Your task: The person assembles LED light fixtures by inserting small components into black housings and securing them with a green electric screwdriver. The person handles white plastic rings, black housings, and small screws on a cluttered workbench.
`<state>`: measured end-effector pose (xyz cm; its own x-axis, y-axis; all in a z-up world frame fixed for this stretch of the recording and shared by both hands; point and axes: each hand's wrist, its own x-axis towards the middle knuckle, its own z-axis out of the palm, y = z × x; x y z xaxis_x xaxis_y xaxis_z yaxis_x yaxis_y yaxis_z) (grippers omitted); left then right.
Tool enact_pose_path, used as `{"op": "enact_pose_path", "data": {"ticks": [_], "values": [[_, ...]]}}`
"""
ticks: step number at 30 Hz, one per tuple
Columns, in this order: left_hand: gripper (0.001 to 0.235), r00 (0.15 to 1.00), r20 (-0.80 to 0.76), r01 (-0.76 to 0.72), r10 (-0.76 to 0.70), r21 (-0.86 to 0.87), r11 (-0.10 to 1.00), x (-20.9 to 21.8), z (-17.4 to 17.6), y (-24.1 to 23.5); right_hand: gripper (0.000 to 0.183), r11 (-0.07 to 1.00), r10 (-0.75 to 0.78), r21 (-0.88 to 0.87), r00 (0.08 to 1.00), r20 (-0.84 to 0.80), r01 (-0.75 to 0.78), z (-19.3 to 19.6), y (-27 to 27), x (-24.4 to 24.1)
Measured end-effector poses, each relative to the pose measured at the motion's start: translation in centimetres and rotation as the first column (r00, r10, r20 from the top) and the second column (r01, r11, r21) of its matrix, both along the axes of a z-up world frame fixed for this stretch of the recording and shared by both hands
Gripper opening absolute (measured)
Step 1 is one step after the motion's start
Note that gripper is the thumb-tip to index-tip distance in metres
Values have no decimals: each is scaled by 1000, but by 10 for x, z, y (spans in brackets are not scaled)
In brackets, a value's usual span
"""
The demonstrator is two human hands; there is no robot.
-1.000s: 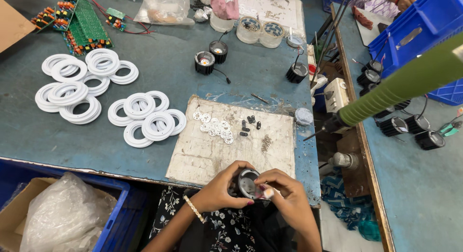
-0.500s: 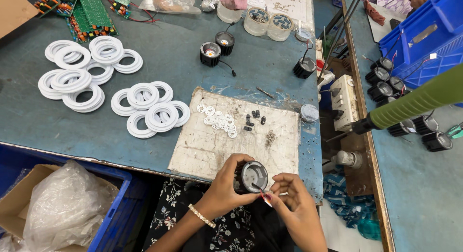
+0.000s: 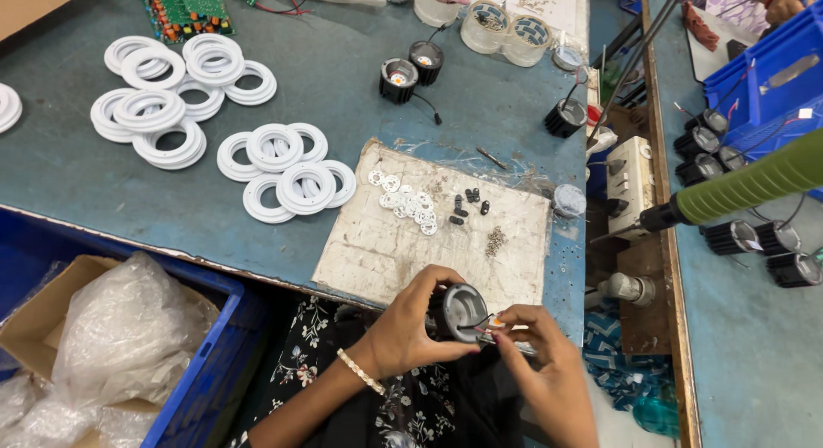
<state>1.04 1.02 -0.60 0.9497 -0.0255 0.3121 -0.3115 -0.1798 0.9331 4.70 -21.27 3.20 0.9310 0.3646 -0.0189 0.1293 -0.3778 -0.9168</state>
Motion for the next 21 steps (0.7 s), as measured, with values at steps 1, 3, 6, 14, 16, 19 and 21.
{"op": "enact_pose_path", "data": {"ticks": [1,3,6,14,16,19,21], "values": [[78,999,-4,52,-51,2,999,0,3,3,28,999,24,-50,999,48,-22,6,-1,2],[78,988,-11,155,-155,6,988,-3,9,9,27,987,78,-152,987,141,-57,19,-3,5],[80,958,-95,267,-272,-60,962,-9,16,12,20,965,223,-181,955,195,-188,37,-6,5],[78,934,-21,354,-356,-61,933,13,-15,16,16,918,339,-267,930,144,-293,35,2,29],[80,940,-52,337,-337,-17,941,32,-32,21,16,937,292,-232,950,112,-261,16,14,42],[81,942,-22,335,-335,79,939,55,-56,31,15,976,192,-117,980,48,-185,-16,26,56],[79,929,-37,369,-367,65,927,64,-65,35,16,990,124,-68,991,-42,-127,-31,28,62]]}}
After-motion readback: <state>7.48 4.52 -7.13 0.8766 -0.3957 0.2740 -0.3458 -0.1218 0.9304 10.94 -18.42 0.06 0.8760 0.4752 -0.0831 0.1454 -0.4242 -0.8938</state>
